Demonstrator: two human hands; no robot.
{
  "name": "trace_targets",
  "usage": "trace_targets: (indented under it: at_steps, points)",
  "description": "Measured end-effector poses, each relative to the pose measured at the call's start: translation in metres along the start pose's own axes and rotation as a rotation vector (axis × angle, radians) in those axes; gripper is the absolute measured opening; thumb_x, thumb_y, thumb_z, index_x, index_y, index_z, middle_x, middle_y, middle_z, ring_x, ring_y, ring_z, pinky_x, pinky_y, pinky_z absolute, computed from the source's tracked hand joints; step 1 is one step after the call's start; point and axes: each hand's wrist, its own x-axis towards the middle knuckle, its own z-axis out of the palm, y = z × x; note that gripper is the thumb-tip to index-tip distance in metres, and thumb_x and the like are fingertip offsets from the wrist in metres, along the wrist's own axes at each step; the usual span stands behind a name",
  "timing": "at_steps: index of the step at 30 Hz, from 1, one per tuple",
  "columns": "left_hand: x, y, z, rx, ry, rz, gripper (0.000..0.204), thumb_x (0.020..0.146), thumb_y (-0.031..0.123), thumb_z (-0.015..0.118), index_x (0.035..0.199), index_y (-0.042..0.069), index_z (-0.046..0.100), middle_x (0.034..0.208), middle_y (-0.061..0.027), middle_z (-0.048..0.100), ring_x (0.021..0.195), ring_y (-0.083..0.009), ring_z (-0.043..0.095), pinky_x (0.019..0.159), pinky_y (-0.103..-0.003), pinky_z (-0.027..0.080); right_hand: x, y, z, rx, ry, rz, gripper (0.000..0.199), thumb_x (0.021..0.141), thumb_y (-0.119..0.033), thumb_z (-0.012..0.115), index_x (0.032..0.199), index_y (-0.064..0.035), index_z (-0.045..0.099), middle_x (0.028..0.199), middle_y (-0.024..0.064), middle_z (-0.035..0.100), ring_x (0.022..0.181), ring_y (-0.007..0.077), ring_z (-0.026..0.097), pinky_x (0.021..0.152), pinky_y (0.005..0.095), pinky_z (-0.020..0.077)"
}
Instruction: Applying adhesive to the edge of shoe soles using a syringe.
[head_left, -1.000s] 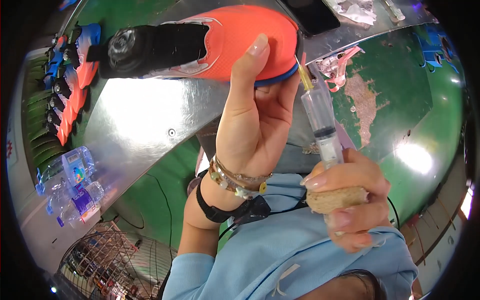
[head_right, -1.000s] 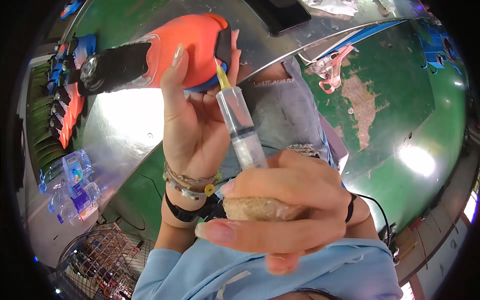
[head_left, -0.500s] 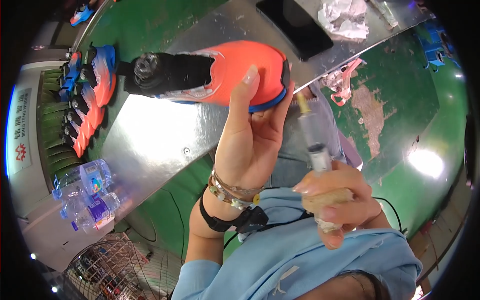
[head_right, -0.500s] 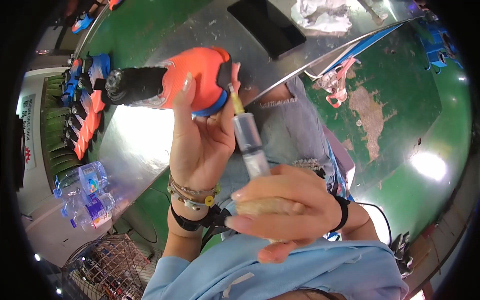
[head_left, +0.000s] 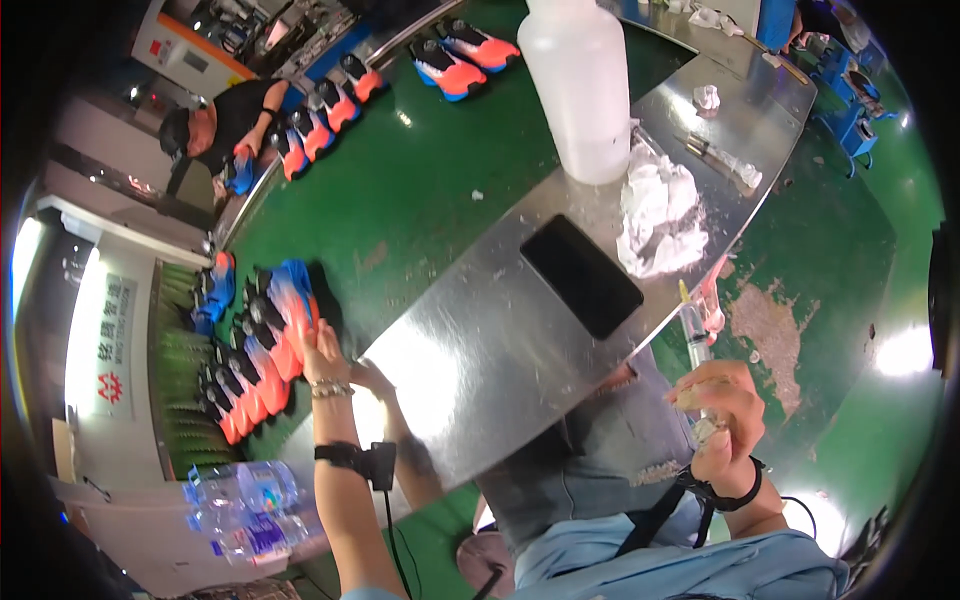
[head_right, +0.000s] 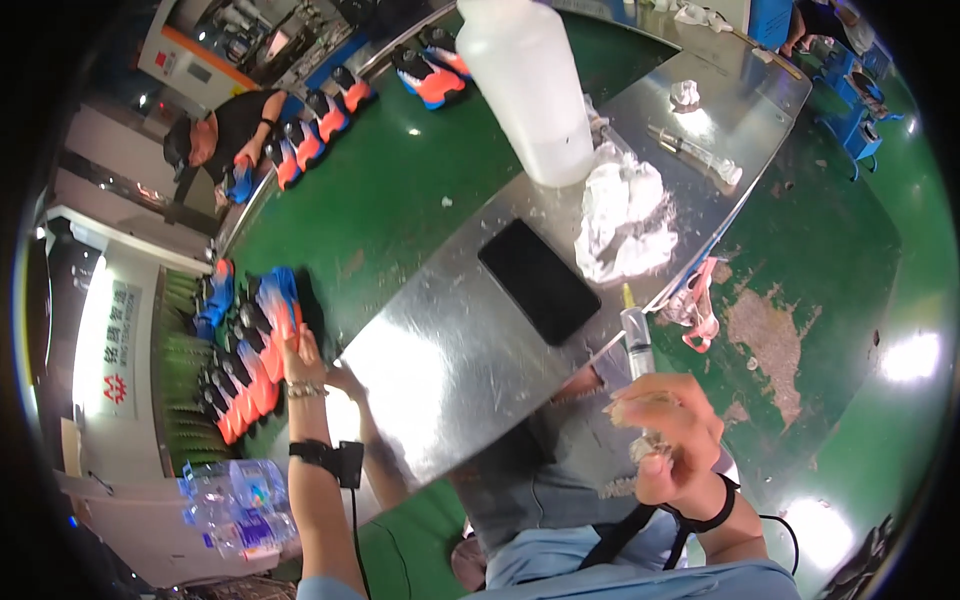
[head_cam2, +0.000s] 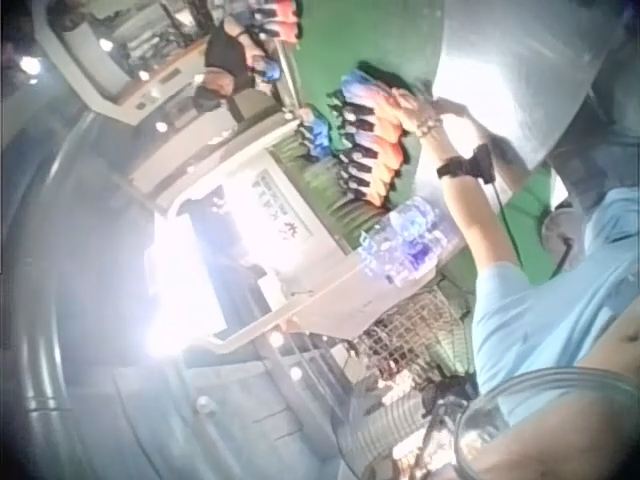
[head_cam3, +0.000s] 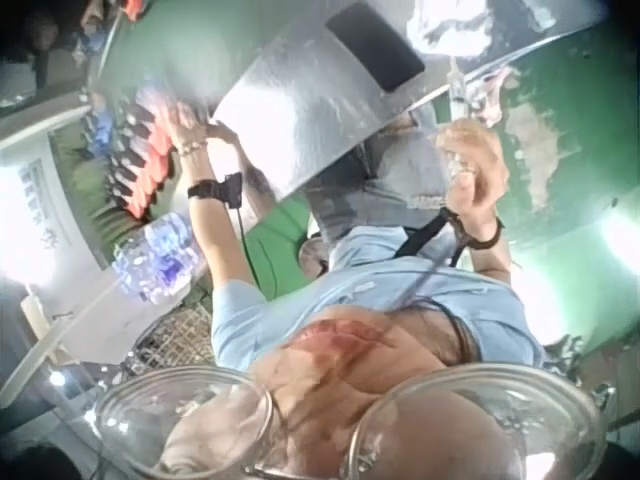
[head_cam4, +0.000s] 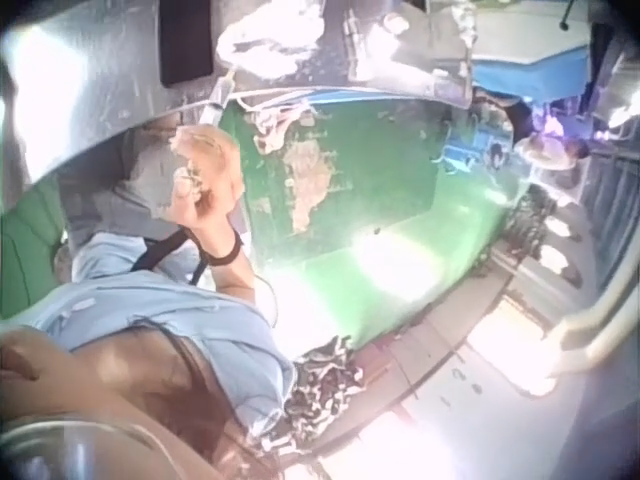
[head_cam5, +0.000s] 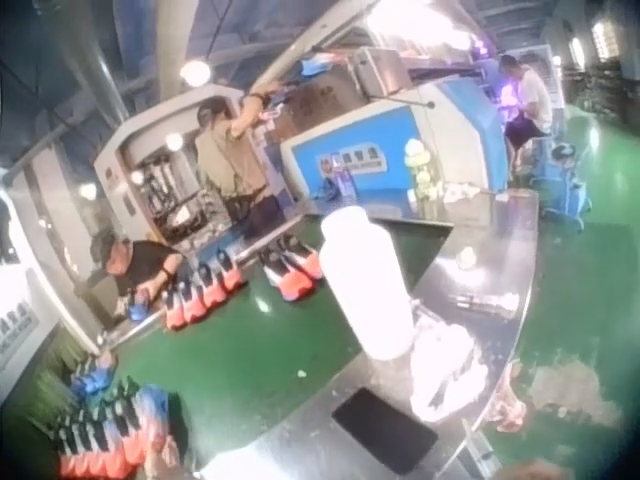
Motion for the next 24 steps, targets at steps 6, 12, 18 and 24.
trace_targets:
  at_steps: [6, 12, 18, 24]
  points:
    - [-0.008, -0.03, 0.085, 0.169, -0.393, -0.294, 0.041, 0.093, 0.019, 0.044, 0.119, -0.014, 0.04, 0.123, -0.0215, 0.052, 0.114, -0.0264, 0.053, 0.097, -0.032, 0.046, 0.044, 0.066, -0.004, -0.161, 0.159, -0.034, 0.038, 0.092, -0.034, 0.043, 0.099, 0.0005, 0.056, 0.089, 0.0214, 0.06, 0.075, 0.0261, 0.06, 0.064, 0.0326, 0.0473]
    - [0.036, -0.103, 0.26, 0.418, -0.611, -0.368, 0.067, 0.096, 0.043, 0.035, 0.132, -0.013, 0.022, 0.126, -0.0254, 0.048, 0.117, -0.031, 0.05, 0.101, -0.037, 0.042, 0.052, 0.101, -0.015, -0.097, 0.134, 0.144, 0.032, 0.09, -0.033, 0.049, 0.098, -0.0029, 0.056, 0.085, 0.0155, 0.064, 0.079, 0.0261, 0.06, 0.07, 0.0349, 0.0482]
    - [0.052, -0.19, 0.394, 0.353, -0.51, -0.361, 0.043, 0.096, 0.031, 0.042, 0.127, 0.001, 0.043, 0.124, -0.0149, 0.054, 0.11, -0.0266, 0.054, 0.097, -0.037, 0.045, 0.035, 0.095, -0.022, 0.027, 0.189, 0.201, 0.025, 0.088, -0.031, 0.052, 0.096, -0.0077, 0.05, 0.087, 0.0168, 0.053, 0.061, 0.0262, 0.06, 0.051, 0.0324, 0.0501]
    - [0.07, -0.196, 0.396, 0.445, -0.462, -0.283, 0.039, 0.095, 0.027, 0.045, 0.126, 0.003, 0.045, 0.124, -0.0135, 0.054, 0.11, -0.0252, 0.054, 0.094, -0.036, 0.047, 0.023, 0.092, -0.014, 0.188, 0.328, 0.339, 0.039, 0.088, -0.048, 0.05, 0.1, -0.012, 0.045, 0.089, 0.0125, 0.042, 0.057, 0.0221, 0.049, 0.047, 0.0288, 0.046]
